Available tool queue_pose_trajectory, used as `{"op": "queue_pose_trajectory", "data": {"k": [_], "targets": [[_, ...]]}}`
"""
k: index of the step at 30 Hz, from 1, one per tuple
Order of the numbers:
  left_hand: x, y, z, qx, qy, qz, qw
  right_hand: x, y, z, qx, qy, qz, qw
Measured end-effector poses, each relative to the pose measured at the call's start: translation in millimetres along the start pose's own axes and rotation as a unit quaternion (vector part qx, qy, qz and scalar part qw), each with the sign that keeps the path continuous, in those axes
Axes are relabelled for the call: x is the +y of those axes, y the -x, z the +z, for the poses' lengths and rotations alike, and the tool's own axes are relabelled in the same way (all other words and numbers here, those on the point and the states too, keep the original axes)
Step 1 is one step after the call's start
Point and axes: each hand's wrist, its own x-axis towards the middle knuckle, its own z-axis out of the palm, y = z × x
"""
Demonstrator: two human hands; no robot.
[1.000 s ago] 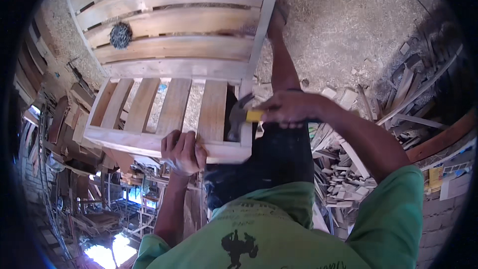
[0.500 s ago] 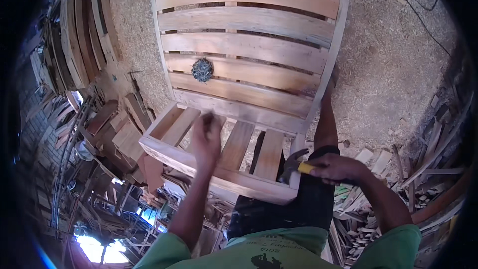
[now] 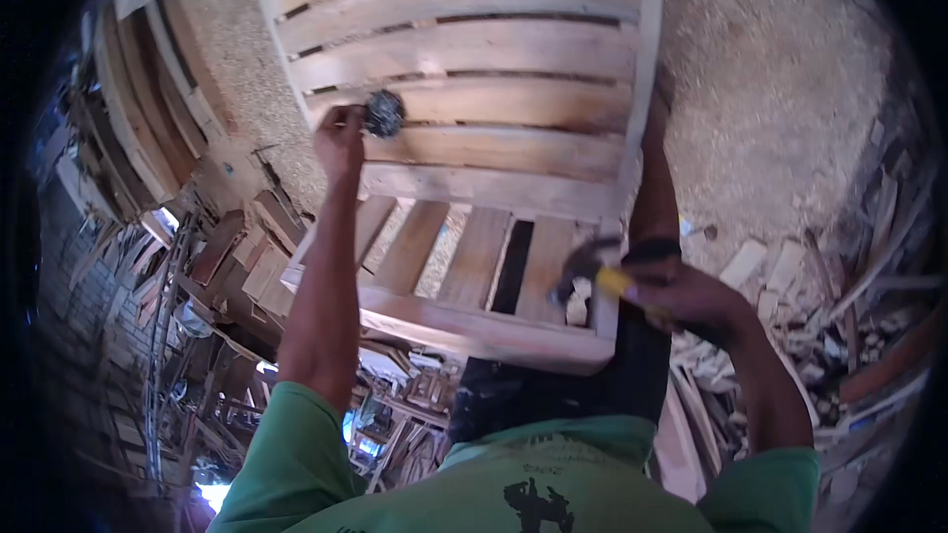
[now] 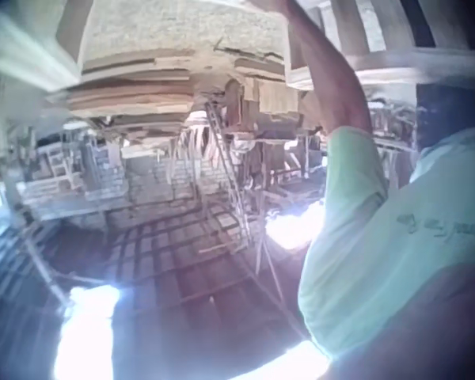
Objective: The person assembles a wooden chair frame by positioning slats and hammering nails to secure them. They repeatedly pick up nails from a pile on the frame and drive them into the wood using a hammer.
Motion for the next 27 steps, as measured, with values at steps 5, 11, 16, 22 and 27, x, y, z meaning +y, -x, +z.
{"op": "queue_pose_trajectory", "data": {"k": [5, 11, 16, 22, 27], "targets": [[27, 4, -30, 0.001, 0.084, 0.007, 0.996, -16, -14, 16, 0.103, -0.014, -0.077, 0.992], [112, 86, -87, -0.08, 0.117, -0.065, 0.988, -30, -33, 34, 0.081, 0.065, -0.103, 0.989], [125, 172, -105, -0.182, 0.2, -0.214, 0.939, -13, -56, 31, 0.167, 0.208, -0.194, 0.944], [140, 256, -84, -0.27, 0.159, -0.288, 0.905, 7, -59, 19, 0.155, 0.241, -0.193, 0.938], [160, 281, -56, -0.304, -0.02, -0.192, 0.933, 12, -56, 15, 0.111, 0.21, -0.149, 0.96]]}}
